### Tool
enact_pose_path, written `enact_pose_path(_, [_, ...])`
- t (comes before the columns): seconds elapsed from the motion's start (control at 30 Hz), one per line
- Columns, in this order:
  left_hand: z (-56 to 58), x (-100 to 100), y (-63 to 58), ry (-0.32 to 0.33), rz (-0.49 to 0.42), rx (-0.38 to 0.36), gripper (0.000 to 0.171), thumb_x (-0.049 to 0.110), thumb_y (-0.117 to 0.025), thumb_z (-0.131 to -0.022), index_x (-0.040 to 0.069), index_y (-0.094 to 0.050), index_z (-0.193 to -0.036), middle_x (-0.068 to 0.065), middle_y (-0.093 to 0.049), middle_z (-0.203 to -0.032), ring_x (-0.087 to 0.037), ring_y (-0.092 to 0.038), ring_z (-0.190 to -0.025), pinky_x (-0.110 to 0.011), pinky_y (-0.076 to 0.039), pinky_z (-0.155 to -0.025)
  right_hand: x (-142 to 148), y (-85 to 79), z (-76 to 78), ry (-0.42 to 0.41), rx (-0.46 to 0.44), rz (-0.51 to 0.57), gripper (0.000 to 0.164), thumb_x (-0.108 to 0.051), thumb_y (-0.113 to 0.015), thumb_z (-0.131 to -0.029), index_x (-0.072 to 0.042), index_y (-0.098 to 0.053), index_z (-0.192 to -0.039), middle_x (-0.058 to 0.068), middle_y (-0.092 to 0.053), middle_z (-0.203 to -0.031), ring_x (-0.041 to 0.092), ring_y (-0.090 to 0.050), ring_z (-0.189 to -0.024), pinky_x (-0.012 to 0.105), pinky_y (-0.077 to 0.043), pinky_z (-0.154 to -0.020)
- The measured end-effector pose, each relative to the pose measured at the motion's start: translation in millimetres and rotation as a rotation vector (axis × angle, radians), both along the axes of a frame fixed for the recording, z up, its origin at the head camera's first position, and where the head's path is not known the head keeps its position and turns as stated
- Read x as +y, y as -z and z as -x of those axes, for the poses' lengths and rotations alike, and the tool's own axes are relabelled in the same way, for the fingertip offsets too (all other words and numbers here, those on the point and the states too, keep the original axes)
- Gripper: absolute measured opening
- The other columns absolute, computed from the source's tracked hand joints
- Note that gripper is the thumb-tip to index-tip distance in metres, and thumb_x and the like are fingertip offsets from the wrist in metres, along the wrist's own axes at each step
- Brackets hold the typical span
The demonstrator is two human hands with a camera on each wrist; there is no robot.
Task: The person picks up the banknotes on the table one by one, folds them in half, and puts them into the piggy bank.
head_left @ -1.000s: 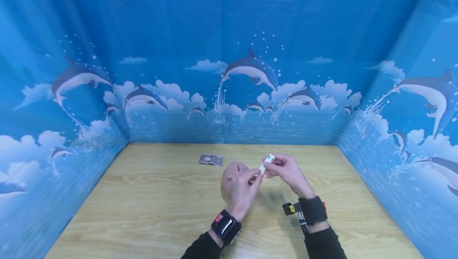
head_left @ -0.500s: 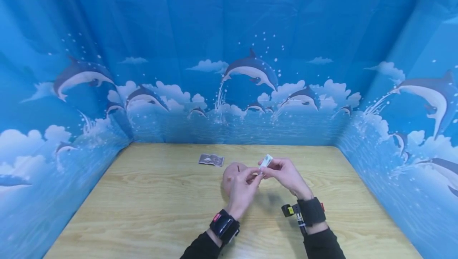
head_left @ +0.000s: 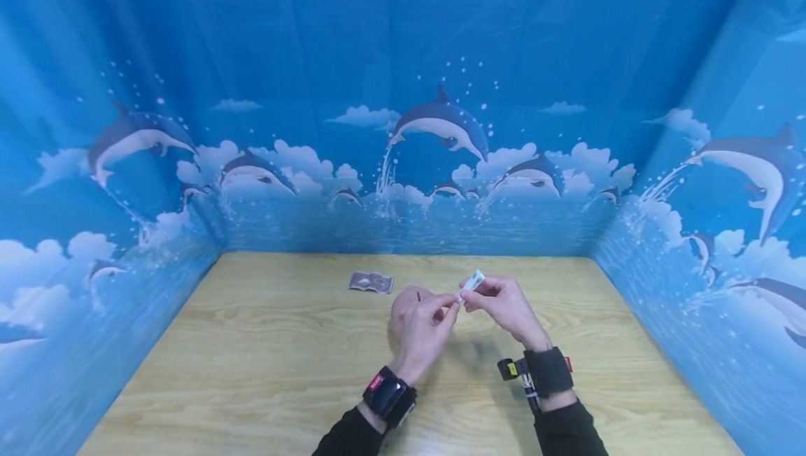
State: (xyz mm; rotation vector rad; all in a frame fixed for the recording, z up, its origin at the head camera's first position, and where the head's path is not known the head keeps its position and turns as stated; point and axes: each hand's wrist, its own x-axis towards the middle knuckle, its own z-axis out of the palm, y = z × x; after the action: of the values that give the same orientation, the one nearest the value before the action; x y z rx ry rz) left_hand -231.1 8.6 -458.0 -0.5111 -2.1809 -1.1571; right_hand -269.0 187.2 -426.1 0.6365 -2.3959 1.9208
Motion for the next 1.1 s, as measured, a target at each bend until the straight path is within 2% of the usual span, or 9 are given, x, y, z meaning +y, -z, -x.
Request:
enact_pose_path(0.1, [1.5,-3,-1.7,-0.004,0.011,0.020,0.012,0.016,-0.074,-0.087,0.014,-0.076,-0.098,0.000,-0.076,-0.086,-0.002,-0.064,-0.065,-0.007,-0.049,-0.060,0,0.6,0.4,0.021,0.006,0.001,0.027,-0.014,-0.072,-0.089,0.007,-0.069,-0.106,0.016,-0.074,-0.095,0.025,-0.072,-0.078,0.035,-0.062,-0.073])
enact_pose_path(0.23, [2.2,-8,-3.8,0.000,0.036,0.046,0.009,0.016,-0.075,-0.085,0.012,-0.077,-0.094,0.001,-0.076,-0.081,-0.002,-0.065,-0.064,-0.006,-0.049,-0.060,0,0.6,1.1,0.028,0.025,-0.011,0.026,-0.013,-0.072,-0.089,0.006,-0.069,-0.106,0.011,-0.075,-0.088,0.019,-0.072,-0.076,0.035,-0.062,-0.069])
enact_pose_path(0.47, [1.3,-22,2.3,0.040,0.065,0.086,0.006,0.011,-0.077,-0.082,0.011,-0.077,-0.088,0.001,-0.070,-0.081,-0.008,-0.060,-0.075,-0.016,-0.051,-0.069,2,1.9,0.3,0.024,0.028,-0.038,0.027,-0.016,-0.073,-0.089,0.004,-0.070,-0.106,0.020,-0.074,-0.093,0.018,-0.072,-0.077,0.040,-0.062,-0.067])
enact_pose_path(0.7, [2.2,-33,1.6,0.118,0.024,0.039,0.007,0.007,-0.074,-0.085,0.007,-0.075,-0.092,-0.003,-0.070,-0.092,-0.009,-0.063,-0.077,-0.014,-0.054,-0.067,0,2.5,1.6,0.023,0.039,-0.051,0.027,-0.017,-0.073,-0.089,0.004,-0.070,-0.106,0.023,-0.073,-0.093,0.027,-0.073,-0.080,0.047,-0.061,-0.070])
enact_pose_path(0.87, [3.9,-42,-0.3,0.193,0.035,0.001,0.008,0.009,-0.074,-0.085,0.010,-0.076,-0.093,-0.002,-0.073,-0.092,-0.007,-0.065,-0.078,-0.015,-0.055,-0.067,-3,4.1,3.1,0.027,0.034,-0.062,0.027,-0.017,-0.072,-0.090,0.004,-0.070,-0.106,0.022,-0.073,-0.095,0.025,-0.073,-0.081,0.042,-0.062,-0.069])
enact_pose_path(1.1, [8.9,-53,-2.0,0.274,0.004,-0.027,0.008,0.011,-0.076,-0.085,0.010,-0.077,-0.093,-0.001,-0.076,-0.089,-0.006,-0.068,-0.075,-0.019,-0.058,-0.066,-7,1.5,1.1,0.029,0.025,-0.088,0.025,-0.016,-0.071,-0.090,0.003,-0.070,-0.107,0.020,-0.074,-0.095,0.036,-0.072,-0.086,0.037,-0.062,-0.069])
